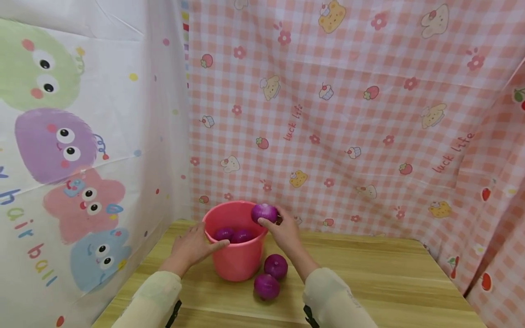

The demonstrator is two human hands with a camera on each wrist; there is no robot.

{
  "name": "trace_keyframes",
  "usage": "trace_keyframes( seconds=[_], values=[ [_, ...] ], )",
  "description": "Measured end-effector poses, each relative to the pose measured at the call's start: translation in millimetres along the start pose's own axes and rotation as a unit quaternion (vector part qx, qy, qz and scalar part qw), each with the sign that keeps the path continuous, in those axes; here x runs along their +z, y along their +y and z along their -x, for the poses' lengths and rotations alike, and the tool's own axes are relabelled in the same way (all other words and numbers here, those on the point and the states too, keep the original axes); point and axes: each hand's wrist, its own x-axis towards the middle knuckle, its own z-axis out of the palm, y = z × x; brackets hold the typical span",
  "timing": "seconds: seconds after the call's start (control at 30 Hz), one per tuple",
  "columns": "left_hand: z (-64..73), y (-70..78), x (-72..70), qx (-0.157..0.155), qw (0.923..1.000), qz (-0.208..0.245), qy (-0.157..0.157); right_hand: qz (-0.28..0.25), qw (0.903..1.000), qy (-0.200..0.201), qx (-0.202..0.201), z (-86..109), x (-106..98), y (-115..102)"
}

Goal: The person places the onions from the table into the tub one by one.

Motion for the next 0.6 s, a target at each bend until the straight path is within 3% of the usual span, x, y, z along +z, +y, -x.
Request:
trace_keyframes(
  seconds=[0.17, 0.33, 0.6],
  values=[
    [0.8, 0.2, -0.5, -0.002, 1.0, 0.002, 0.001, 0.002, 0.9998, -0.018, -0.011, 1.0, 10, 1],
    [0.3, 0.9, 0.2, -0.002, 1.0, -0.005, 0.004, 0.011, 0.9989, -0.04, 0.02, 2.9, 10, 2],
    [0.3, 1.1, -0.6, -0.004, 1.0, -0.002, 0.003, 0.036, 0.9986, -0.016, 0.035, 3.2, -3, 8]
  ],
)
